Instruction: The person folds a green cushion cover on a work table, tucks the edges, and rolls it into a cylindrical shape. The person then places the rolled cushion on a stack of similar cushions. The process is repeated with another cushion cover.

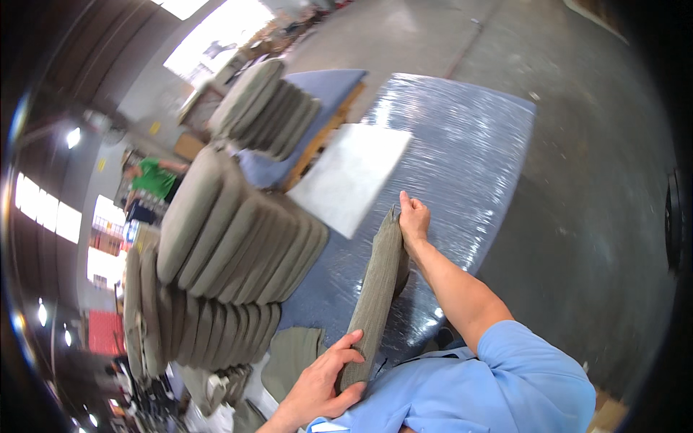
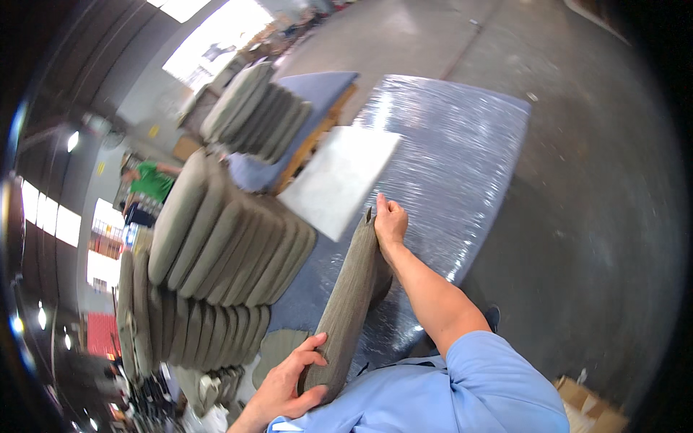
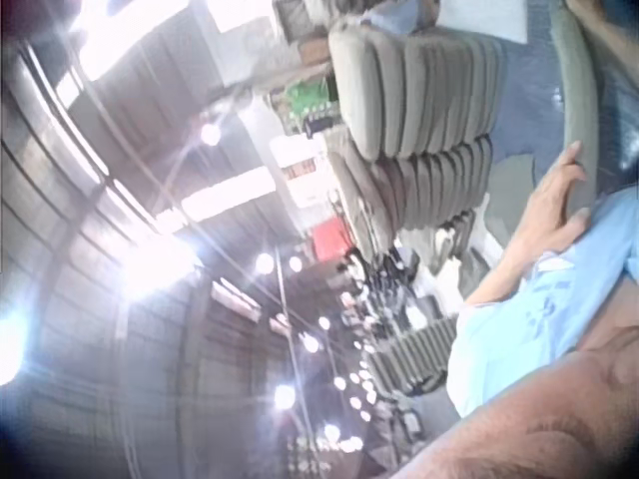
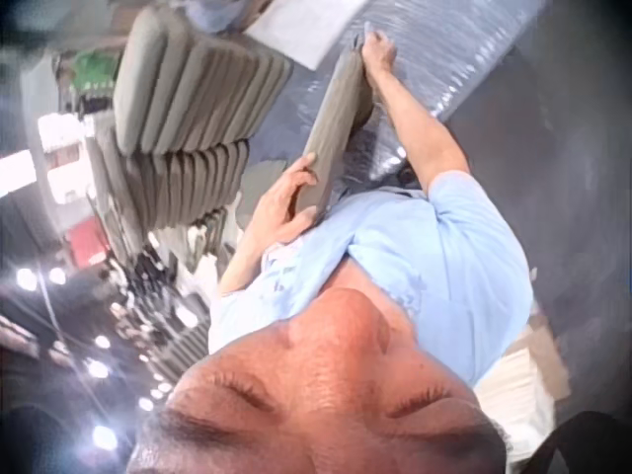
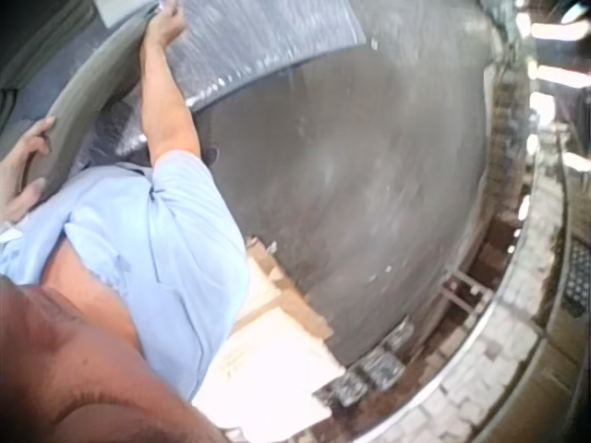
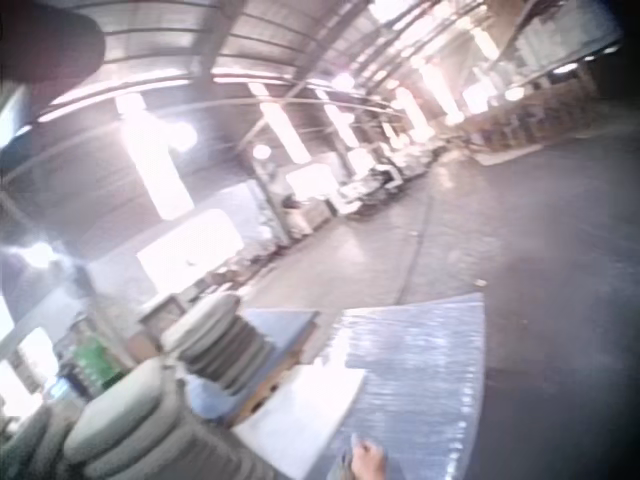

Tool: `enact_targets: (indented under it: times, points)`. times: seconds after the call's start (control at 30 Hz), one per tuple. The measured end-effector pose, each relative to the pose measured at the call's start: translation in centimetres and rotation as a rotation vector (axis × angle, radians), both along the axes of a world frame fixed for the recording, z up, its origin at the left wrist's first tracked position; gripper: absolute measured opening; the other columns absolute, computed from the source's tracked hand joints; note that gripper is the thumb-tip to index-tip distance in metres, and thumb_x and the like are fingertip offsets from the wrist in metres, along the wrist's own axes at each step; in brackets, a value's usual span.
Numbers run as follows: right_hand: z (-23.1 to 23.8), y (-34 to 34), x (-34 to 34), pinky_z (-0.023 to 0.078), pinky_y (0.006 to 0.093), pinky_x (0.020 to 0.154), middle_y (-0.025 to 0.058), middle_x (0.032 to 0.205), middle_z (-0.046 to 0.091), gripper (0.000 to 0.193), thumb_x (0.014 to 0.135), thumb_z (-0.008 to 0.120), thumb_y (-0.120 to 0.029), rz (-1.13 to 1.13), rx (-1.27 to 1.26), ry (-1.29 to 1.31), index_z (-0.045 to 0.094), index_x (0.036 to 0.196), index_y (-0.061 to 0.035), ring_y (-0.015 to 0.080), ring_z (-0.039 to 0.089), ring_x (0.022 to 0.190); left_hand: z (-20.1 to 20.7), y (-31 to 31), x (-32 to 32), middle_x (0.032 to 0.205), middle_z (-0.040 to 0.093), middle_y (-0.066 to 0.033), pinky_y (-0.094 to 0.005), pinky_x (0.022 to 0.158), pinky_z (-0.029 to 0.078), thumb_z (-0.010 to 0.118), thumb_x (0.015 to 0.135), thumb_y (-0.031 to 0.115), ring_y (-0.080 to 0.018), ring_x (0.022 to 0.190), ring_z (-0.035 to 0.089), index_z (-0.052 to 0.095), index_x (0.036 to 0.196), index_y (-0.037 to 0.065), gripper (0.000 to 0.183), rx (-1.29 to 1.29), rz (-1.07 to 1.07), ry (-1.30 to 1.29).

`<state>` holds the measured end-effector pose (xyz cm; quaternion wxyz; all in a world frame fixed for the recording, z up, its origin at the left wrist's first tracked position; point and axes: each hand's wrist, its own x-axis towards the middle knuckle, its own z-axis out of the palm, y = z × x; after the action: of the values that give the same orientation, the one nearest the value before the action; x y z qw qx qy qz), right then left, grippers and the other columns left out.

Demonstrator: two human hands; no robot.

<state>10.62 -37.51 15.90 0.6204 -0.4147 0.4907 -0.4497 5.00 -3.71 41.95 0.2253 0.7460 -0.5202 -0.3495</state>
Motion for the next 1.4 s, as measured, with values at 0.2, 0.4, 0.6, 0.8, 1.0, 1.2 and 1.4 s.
enact_targets:
  times: [0.2,0.4,0.6,0.8,1.0,1.2,1.4]
  points:
    - [4.8,5.4,10.0,0.048,0.0499,0.068,0.0179,0.065,0.063,0.057,0.100,0.071,-0.048,0.260,-0.328,0.178,0.059,0.069,-0.0014,0.0349,0.058,0.061,-5.7,7.2,-0.9,0.164,0.044,-0.0268,-0.0403,0.121,0.039,0.083,0.087,0.019,-0.0327,0.150,0.049,0.048,0.145,0.000,0.070,-0.391,0.561,-0.016]
    - [7.0,6.6,11.7,0.051,0.0477,0.101,0.0252,0.124,0.068,0.047,0.107,0.060,-0.046,0.291,-0.456,0.187,0.067,0.128,-0.0032,0.0389,0.066,0.118,-5.9,5.7,0.8,0.159,0.050,-0.0223,-0.0391,0.122,0.037,0.082,0.085,0.010,-0.0276,0.147,0.048,0.043,0.158,-0.005,0.084,-0.514,0.810,0.235]
    - [8.5,20.2,1.5,0.022,0.0416,0.130,0.0222,0.171,0.030,0.080,0.114,0.042,-0.054,1.025,-0.260,-0.340,0.029,0.165,0.0054,0.0310,0.029,0.159,-5.8,3.6,3.3,0.160,0.051,-0.0209,-0.0355,0.117,0.043,0.076,0.093,0.014,-0.0250,0.142,0.054,0.039,0.161,-0.007,0.081,-0.655,1.116,0.321]
    - [13.9,14.7,-2.9,0.026,0.0398,0.130,0.0169,0.175,0.026,0.086,0.113,0.038,-0.060,1.225,0.057,-0.534,0.019,0.170,0.0017,0.0279,0.030,0.160,-6.9,-6.1,2.7,0.171,0.036,-0.0189,-0.0386,0.123,0.037,0.055,0.111,0.038,-0.0286,0.153,0.041,0.022,0.171,0.001,0.077,-0.858,1.081,0.805]
    - [13.3,8.7,-4.6,0.028,0.0362,0.129,0.0140,0.176,0.026,0.079,0.115,0.041,-0.053,1.370,0.232,-0.549,0.019,0.171,-0.0015,0.0234,0.030,0.159,-9.8,-12.3,0.1,0.177,0.024,-0.0130,-0.0375,0.126,0.033,0.047,0.114,0.040,-0.0259,0.158,0.033,0.016,0.173,0.009,0.073,-1.007,1.117,0.802]
    - [11.3,7.0,-5.7,0.023,0.0354,0.131,0.0128,0.178,0.023,0.074,0.116,0.043,-0.045,1.408,0.203,-0.595,0.020,0.171,-0.0008,0.0234,0.025,0.162,-10.9,-14.0,-2.0,0.176,0.026,-0.0132,-0.0365,0.125,0.034,0.047,0.114,0.038,-0.0244,0.157,0.035,0.016,0.173,0.005,0.074,-1.025,1.131,0.682]
    - [10.9,8.8,-4.6,0.023,0.0347,0.130,0.0142,0.177,0.026,0.069,0.115,0.045,-0.036,1.408,0.084,-0.550,0.023,0.170,-0.0013,0.0239,0.027,0.161,-10.8,-12.1,-2.0,0.177,0.025,-0.0180,-0.0361,0.130,0.026,0.046,0.112,0.031,-0.0277,0.163,0.026,0.026,0.168,-0.003,0.068,-1.045,1.213,0.620]
